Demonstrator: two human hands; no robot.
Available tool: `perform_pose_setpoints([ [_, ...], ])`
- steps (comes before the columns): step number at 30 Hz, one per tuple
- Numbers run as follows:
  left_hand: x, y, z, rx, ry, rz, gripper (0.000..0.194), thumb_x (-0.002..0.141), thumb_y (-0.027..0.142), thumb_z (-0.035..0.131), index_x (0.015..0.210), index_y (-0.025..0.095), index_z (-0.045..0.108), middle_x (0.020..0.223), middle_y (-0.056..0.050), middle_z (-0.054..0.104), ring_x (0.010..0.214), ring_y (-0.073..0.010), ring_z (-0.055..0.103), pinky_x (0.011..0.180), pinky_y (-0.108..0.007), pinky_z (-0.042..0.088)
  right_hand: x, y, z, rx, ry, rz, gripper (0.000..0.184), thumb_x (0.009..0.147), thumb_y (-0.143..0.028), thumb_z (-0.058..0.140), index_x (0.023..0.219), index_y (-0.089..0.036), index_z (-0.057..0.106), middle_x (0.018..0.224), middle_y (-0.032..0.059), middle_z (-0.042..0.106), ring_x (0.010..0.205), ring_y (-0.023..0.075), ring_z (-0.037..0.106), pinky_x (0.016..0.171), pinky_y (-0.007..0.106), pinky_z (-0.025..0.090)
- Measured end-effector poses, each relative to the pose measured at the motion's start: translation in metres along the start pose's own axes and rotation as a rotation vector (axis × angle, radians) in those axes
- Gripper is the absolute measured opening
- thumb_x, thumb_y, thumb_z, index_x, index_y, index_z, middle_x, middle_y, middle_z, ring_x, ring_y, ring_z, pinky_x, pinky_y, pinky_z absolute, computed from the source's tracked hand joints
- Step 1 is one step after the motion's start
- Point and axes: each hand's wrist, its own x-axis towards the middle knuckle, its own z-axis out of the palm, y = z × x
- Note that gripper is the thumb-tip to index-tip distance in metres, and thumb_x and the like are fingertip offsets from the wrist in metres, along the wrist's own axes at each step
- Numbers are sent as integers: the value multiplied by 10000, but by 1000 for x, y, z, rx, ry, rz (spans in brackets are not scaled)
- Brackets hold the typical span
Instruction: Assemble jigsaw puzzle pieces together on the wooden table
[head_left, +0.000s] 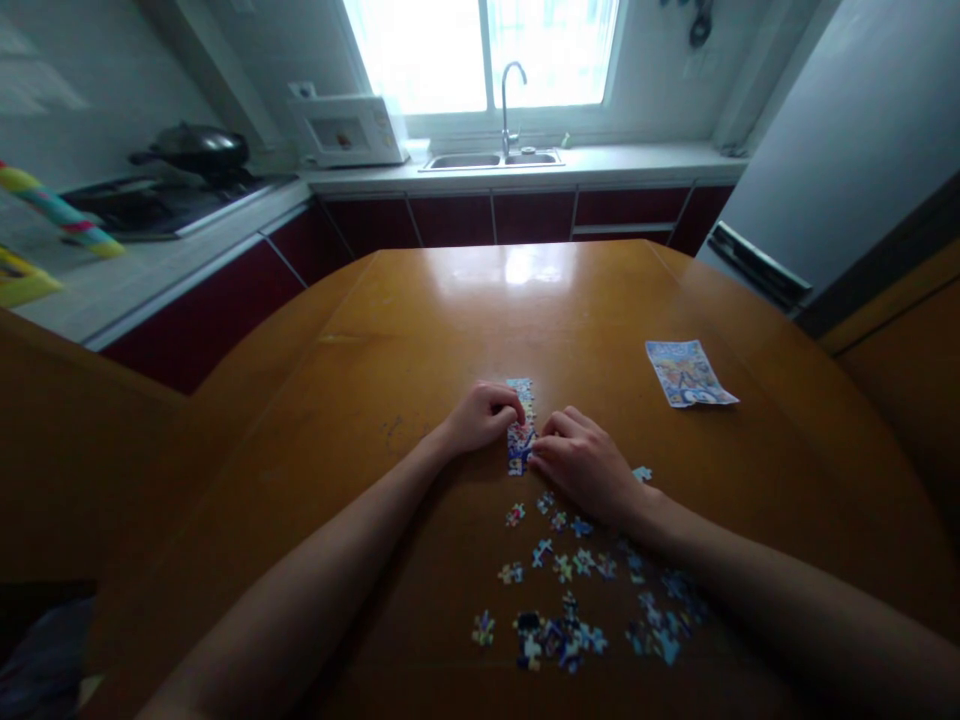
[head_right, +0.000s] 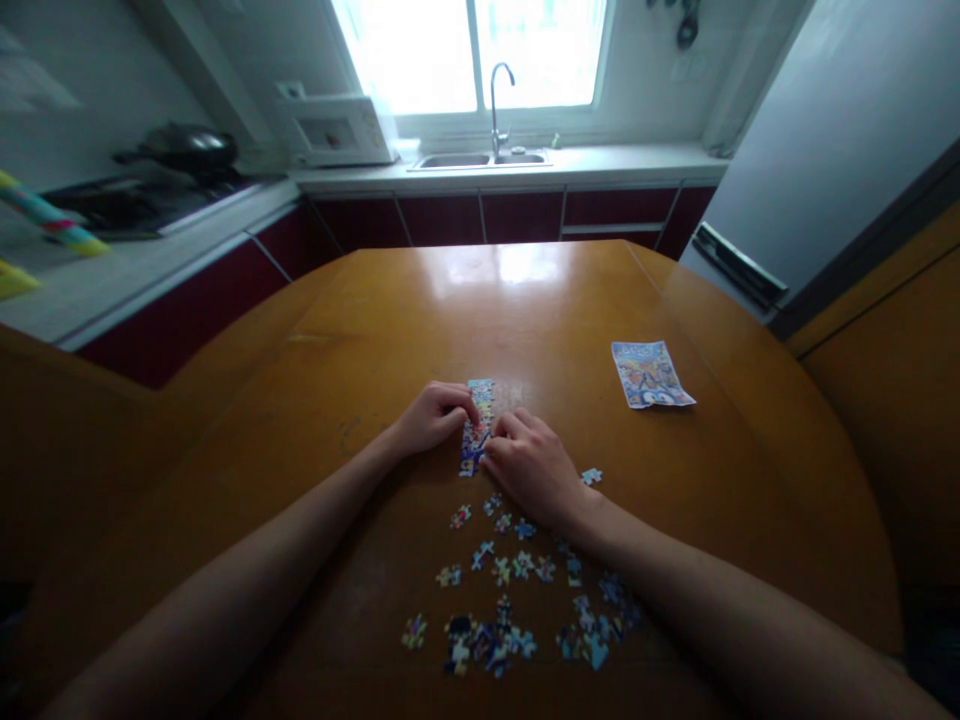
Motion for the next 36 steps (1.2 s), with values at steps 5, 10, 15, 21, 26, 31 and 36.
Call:
perform_pose_setpoints([
  [5,0,0,0,-14,-1,1,263,690,73,474,643,128,727,611,-16,650,570,-100,542,582,-202,398,0,2,1,-19,4,5,153,915,-244,671,771,-194,685,894,53,639,892,203,528,817,333,461],
  [10,0,0,0,-14,-3,-1,265,691,74,475,644,130,729,598,-12,642,560,-98,534,567,-199,385,1,1,1,-9,-2,3,165,915,-242,671,759,-190,686,881,52,634,885,200,527,814,327,461],
  [15,0,0,0,-12,-1,-8,263,688,72,475,643,128,728,598,-14,640,565,-99,536,567,-200,384,0,-1,-1,18,-10,-6,149,929,-225,641,794,-191,692,902,53,635,894,199,526,817,324,463],
  [21,0,2,0,-11,0,-14,266,689,71,470,647,127,727,603,-15,646,571,-102,544,579,-201,394,-1,-2,-2,-4,3,-9,168,928,-200,624,772,-190,686,889,54,632,886,198,520,805,325,452],
  [26,0,2,0,-5,0,-20,264,687,81,472,646,132,727,600,-10,638,571,-101,540,575,-200,389,-1,-1,-1,-23,16,-12,198,939,-214,609,757,-191,683,874,52,631,869,196,520,784,325,444],
  [31,0,1,0,-5,-9,-26,262,691,79,475,645,133,727,604,-12,645,574,-104,540,574,-202,390,-1,0,0,-35,23,-13,219,938,-222,603,732,-197,673,872,56,631,861,200,520,781,334,445],
  [36,0,2,0,-8,-4,-18,261,693,69,476,648,132,726,599,-10,642,572,-101,543,576,-200,394,-1,-1,-2,-25,25,-13,210,939,-217,600,744,-199,675,874,57,633,871,204,521,792,336,446],
])
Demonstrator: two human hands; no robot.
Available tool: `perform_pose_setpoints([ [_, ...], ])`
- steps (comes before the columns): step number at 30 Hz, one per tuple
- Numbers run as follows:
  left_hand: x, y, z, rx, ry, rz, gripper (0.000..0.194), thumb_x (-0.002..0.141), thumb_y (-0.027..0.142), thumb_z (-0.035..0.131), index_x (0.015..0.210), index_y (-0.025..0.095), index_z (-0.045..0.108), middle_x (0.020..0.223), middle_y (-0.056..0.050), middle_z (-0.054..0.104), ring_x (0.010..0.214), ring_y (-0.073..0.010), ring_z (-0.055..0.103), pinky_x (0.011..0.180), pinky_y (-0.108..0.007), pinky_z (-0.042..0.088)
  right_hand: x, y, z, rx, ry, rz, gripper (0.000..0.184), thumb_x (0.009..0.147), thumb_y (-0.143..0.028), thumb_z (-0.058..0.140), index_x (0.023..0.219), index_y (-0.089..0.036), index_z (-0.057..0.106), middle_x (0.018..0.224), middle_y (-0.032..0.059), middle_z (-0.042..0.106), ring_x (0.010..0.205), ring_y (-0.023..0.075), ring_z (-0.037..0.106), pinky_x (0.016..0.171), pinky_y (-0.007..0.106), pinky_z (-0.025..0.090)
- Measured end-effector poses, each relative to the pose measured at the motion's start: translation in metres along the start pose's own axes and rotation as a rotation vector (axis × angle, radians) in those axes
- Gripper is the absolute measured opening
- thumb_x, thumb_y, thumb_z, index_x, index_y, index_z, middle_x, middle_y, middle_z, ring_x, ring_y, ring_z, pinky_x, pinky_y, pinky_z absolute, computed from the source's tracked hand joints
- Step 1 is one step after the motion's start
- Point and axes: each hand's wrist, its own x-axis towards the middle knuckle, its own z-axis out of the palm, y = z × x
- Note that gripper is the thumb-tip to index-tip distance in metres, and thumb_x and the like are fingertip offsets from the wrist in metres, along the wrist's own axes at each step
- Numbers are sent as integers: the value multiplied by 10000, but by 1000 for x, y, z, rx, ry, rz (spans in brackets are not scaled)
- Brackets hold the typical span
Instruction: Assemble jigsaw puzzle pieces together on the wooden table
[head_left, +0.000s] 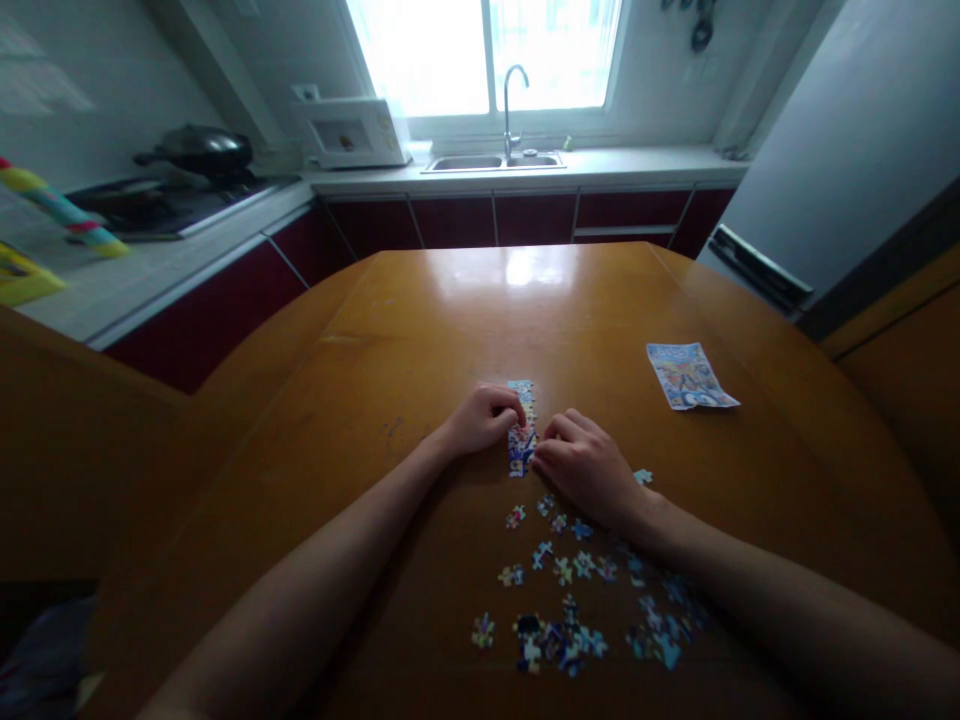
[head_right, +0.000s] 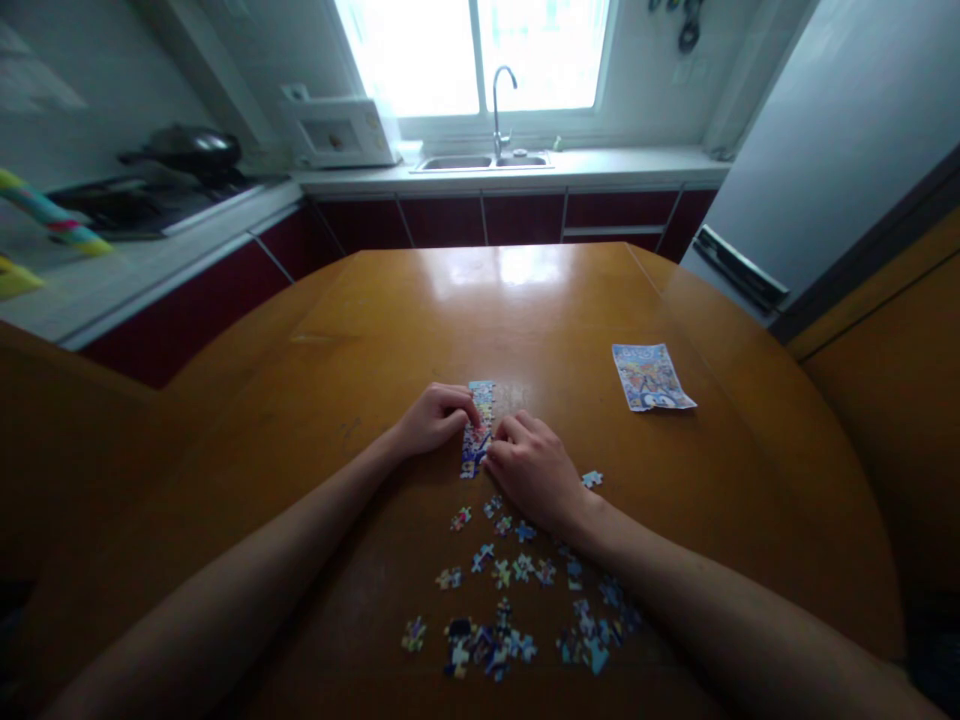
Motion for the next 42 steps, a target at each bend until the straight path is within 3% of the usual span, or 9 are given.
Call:
perform_pose_setpoints([
  [9,-1,0,-3,-66,-97,93,256,702,85,475,596,133,703,585,-17,616,590,-107,530,622,-223,406,0,-4,-4,65,-35,-44,160,923,-147,566,879,-206,709,923,68,612,899,206,491,801,334,435],
  [14,-1,-2,-3,-57,-227,112,249,711,102,498,543,142,677,524,-14,562,583,-120,506,635,-246,404,0,-2,-2,87,-36,-48,205,941,-148,545,861,-221,720,899,63,603,876,201,485,788,330,436],
  [25,0,0,-2,-71,-392,114,260,764,73,530,616,158,725,619,-26,672,656,-130,574,706,-248,453,0,-1,0,127,-37,-37,217,930,-133,558,905,-240,744,903,64,606,892,207,495,798,335,450],
  [32,-1,2,-2,-28,-393,119,268,783,83,526,621,164,723,656,-31,697,686,-133,587,759,-261,454,-1,8,-1,236,110,65,230,835,-47,594,884,-212,746,919,65,601,913,212,507,785,339,464],
  [42,0,0,-2,-42,-349,116,263,796,103,535,668,171,753,649,-29,692,678,-133,586,736,-261,457,-2,2,-2,227,1,45,261,839,-43,598,829,-246,762,930,57,609,941,218,498,821,358,467],
])
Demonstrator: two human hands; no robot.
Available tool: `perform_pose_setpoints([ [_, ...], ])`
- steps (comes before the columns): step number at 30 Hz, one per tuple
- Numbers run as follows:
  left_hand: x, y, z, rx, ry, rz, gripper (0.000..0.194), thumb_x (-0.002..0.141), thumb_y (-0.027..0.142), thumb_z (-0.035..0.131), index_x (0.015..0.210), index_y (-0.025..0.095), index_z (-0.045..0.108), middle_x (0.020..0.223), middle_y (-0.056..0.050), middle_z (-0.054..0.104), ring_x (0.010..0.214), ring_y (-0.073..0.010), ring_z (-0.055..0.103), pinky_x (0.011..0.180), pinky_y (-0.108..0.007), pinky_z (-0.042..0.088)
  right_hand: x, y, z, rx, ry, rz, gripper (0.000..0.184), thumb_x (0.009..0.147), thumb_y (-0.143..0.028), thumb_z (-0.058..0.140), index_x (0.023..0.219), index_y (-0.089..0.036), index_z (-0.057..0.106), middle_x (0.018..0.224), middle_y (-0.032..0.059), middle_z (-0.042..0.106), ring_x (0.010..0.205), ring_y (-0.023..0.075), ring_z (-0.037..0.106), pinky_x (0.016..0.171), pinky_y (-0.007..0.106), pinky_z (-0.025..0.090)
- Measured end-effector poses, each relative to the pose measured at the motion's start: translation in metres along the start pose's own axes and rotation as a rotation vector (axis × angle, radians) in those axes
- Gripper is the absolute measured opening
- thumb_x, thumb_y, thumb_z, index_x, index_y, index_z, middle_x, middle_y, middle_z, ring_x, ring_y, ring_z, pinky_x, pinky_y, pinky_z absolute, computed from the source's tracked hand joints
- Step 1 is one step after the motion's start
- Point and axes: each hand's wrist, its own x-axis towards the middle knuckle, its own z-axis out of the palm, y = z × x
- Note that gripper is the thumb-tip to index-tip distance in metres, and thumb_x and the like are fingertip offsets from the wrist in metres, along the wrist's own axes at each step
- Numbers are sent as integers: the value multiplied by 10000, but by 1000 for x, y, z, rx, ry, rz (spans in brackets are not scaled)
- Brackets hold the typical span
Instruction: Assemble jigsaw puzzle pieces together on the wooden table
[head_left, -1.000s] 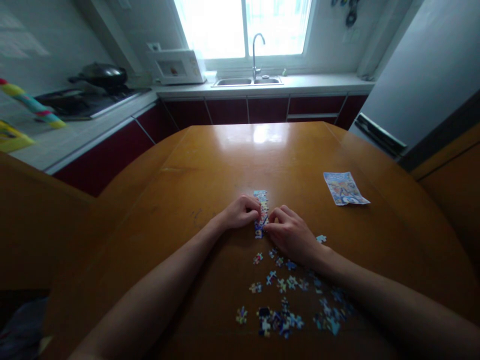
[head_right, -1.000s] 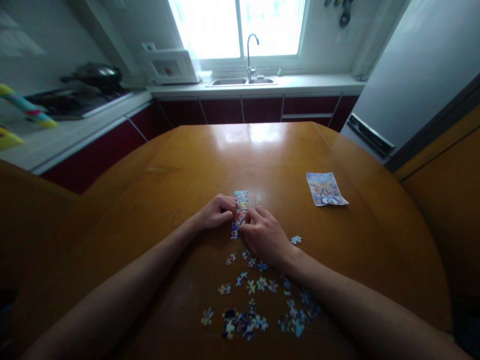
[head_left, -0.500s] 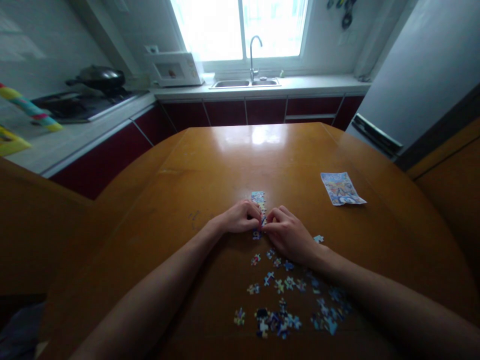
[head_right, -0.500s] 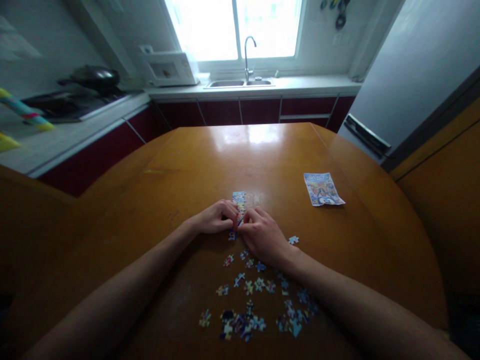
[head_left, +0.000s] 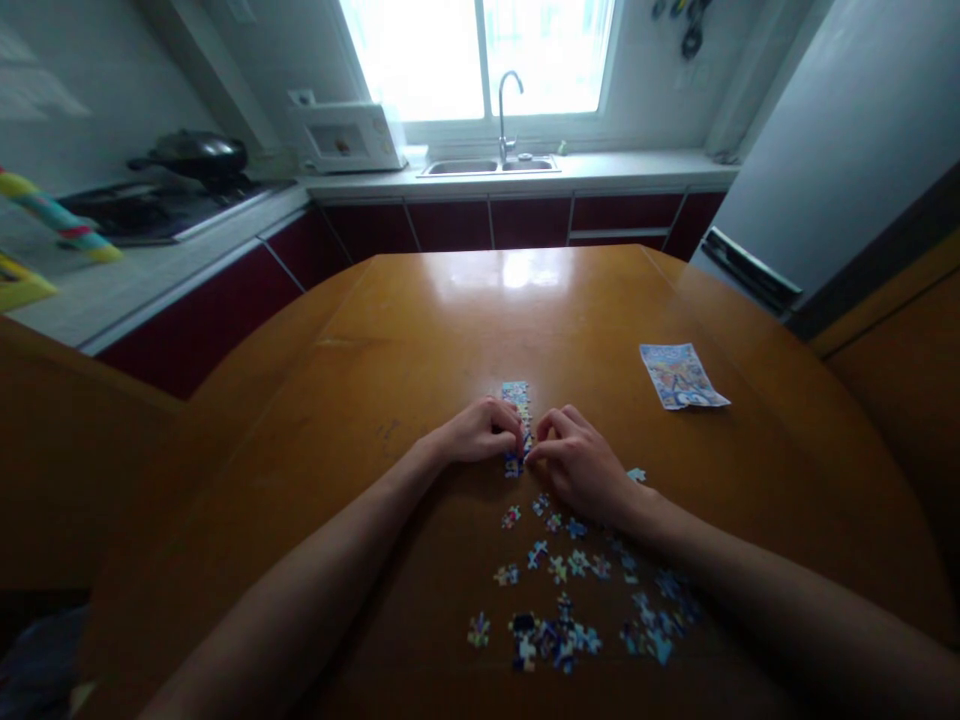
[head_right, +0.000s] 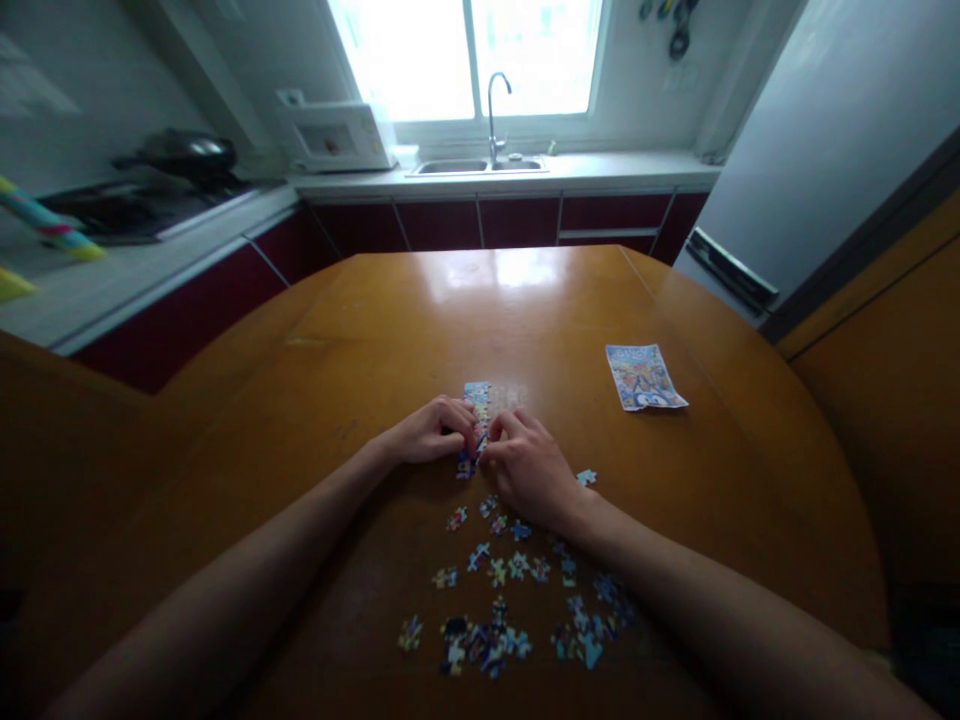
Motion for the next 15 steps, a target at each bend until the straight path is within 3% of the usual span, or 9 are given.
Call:
perform_pose_setpoints([
  [15,1,0,2,53,-3,-9,254,792,87,547,681,168,761,674,-28,710,677,-125,595,748,-246,459,1,8,1,17,36,11,264,821,-28,615,815,-242,770,929,52,626,929,215,497,815,353,458],
])
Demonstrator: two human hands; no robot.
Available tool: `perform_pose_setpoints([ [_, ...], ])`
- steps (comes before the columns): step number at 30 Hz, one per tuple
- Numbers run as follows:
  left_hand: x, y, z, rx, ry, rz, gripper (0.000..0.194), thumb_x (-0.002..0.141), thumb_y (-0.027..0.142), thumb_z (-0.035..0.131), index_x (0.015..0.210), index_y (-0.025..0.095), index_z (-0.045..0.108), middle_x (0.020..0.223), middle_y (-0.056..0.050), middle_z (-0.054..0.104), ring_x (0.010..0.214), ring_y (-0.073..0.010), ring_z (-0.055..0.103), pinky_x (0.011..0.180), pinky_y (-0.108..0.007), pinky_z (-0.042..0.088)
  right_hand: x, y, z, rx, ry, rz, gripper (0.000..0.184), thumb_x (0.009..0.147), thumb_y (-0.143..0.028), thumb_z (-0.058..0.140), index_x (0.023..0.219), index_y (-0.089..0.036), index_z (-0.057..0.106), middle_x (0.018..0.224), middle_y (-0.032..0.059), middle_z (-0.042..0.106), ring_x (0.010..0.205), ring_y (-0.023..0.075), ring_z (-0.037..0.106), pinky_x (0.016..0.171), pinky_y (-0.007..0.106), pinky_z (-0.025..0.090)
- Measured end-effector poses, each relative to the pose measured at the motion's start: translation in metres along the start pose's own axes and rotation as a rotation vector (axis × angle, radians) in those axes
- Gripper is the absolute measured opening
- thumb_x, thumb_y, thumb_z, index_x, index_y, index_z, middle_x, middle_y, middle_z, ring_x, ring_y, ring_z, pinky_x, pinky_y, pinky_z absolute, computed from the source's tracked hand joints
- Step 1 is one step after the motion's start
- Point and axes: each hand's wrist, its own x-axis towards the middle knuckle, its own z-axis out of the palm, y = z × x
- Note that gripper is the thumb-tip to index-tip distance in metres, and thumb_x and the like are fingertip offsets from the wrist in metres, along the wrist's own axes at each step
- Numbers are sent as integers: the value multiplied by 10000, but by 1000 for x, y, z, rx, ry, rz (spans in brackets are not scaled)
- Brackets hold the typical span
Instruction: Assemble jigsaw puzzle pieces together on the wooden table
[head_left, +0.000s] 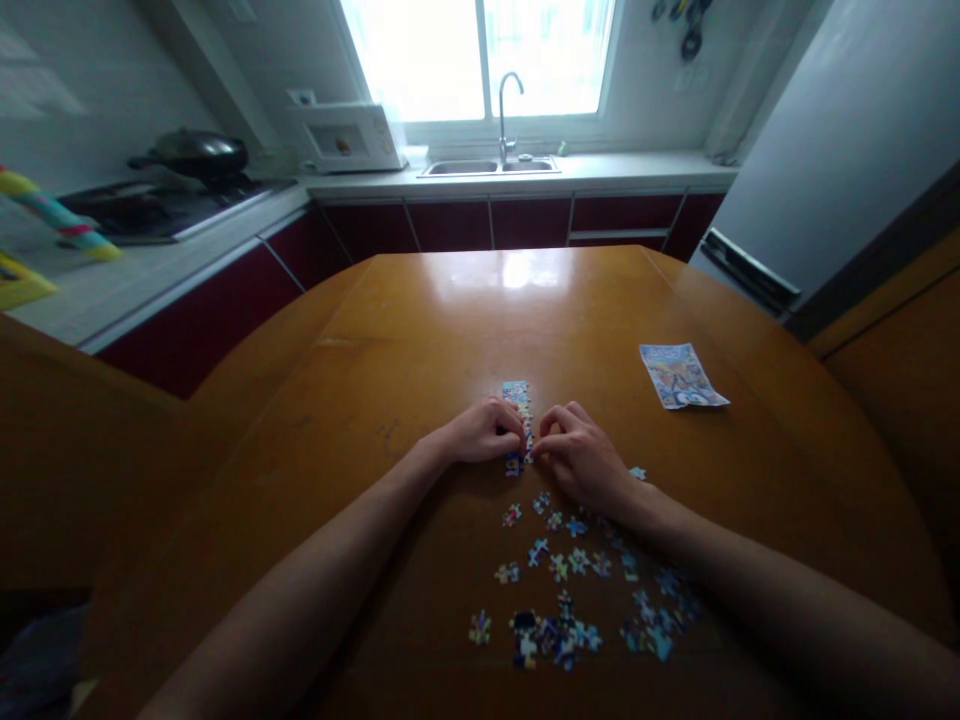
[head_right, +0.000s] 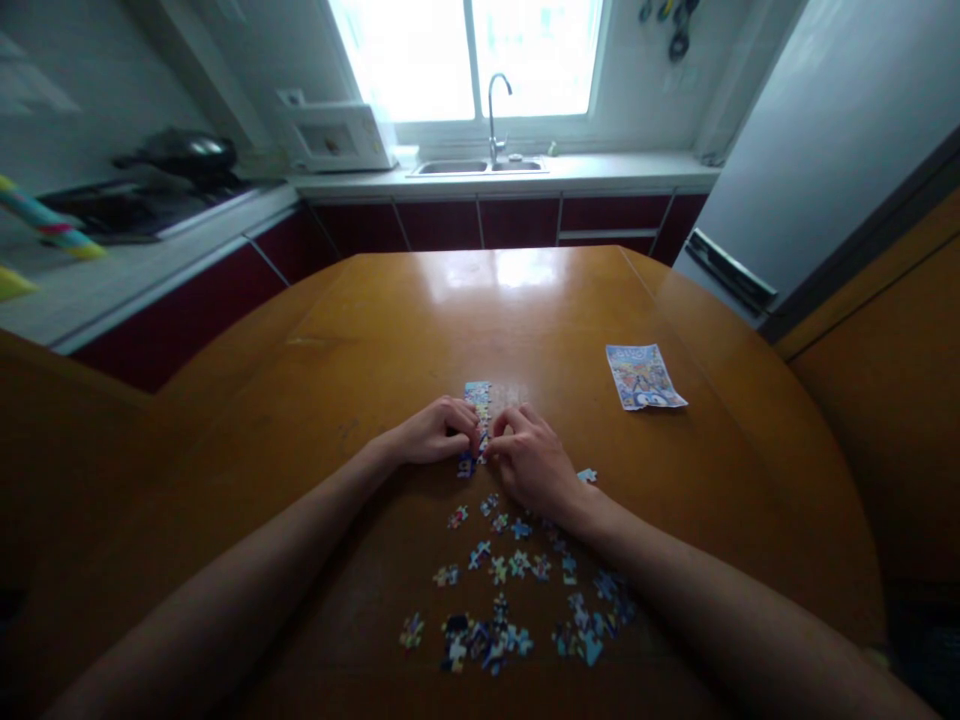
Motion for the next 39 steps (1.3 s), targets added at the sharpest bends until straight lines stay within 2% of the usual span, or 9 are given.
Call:
perform_pose_setpoints([
  [6,-1,-2,1,16,-1,4,249,814,109,555,681,161,759,665,-30,700,676,-127,597,739,-245,460,0,1,1,23,-6,13,279,812,-17,604,810,-244,767,937,50,633,946,220,494,834,358,461],
  [10,-1,-1,1,24,5,6,246,789,78,550,687,155,760,673,-30,700,660,-122,597,718,-234,459,3,4,1,109,137,110,283,816,-17,575,767,-227,758,935,53,637,952,217,518,856,370,457],
  [13,0,1,2,24,9,5,251,764,55,544,682,156,758,683,-30,704,653,-118,598,713,-229,457,9,7,-9,128,250,185,287,819,-20,550,745,-219,742,901,55,637,937,218,536,863,382,451],
  [16,-1,0,1,-8,2,14,256,760,52,534,687,150,760,663,-32,692,645,-118,595,692,-227,449,14,7,-30,98,274,203,261,830,-40,560,765,-220,737,904,56,642,943,223,547,868,390,451],
  [19,-2,-1,-1,-82,56,14,259,761,72,522,682,137,760,631,-35,669,616,-118,577,644,-226,430,10,4,-55,35,180,198,218,837,-65,608,839,-232,749,944,57,647,973,230,547,872,390,456],
  [22,-2,-2,-4,-124,169,10,261,755,97,518,657,138,755,604,-31,654,589,-113,554,633,-228,423,-4,-2,-72,-19,-40,154,185,836,-89,663,867,-247,753,960,55,653,960,227,547,845,373,467],
  [25,-2,-3,-5,-120,214,12,272,757,106,507,655,142,757,603,-29,657,587,-111,552,645,-229,430,-21,-9,-76,-53,-223,115,171,844,-102,676,817,-253,752,959,54,653,920,211,542,784,341,468],
  [28,-1,-2,-5,-103,215,5,284,756,95,491,655,141,753,615,-31,667,604,-115,570,644,-227,434,-30,-15,-72,-92,-342,74,164,816,-97,707,770,-249,746,952,48,651,907,206,528,767,329,455],
  [39,-1,-3,-4,-100,196,-14,277,770,102,494,663,135,748,654,-42,695,636,-126,609,665,-233,451,-30,-23,-64,-155,-453,96,115,756,-101,757,775,-208,719,941,54,647,933,217,521,808,342,445],
])
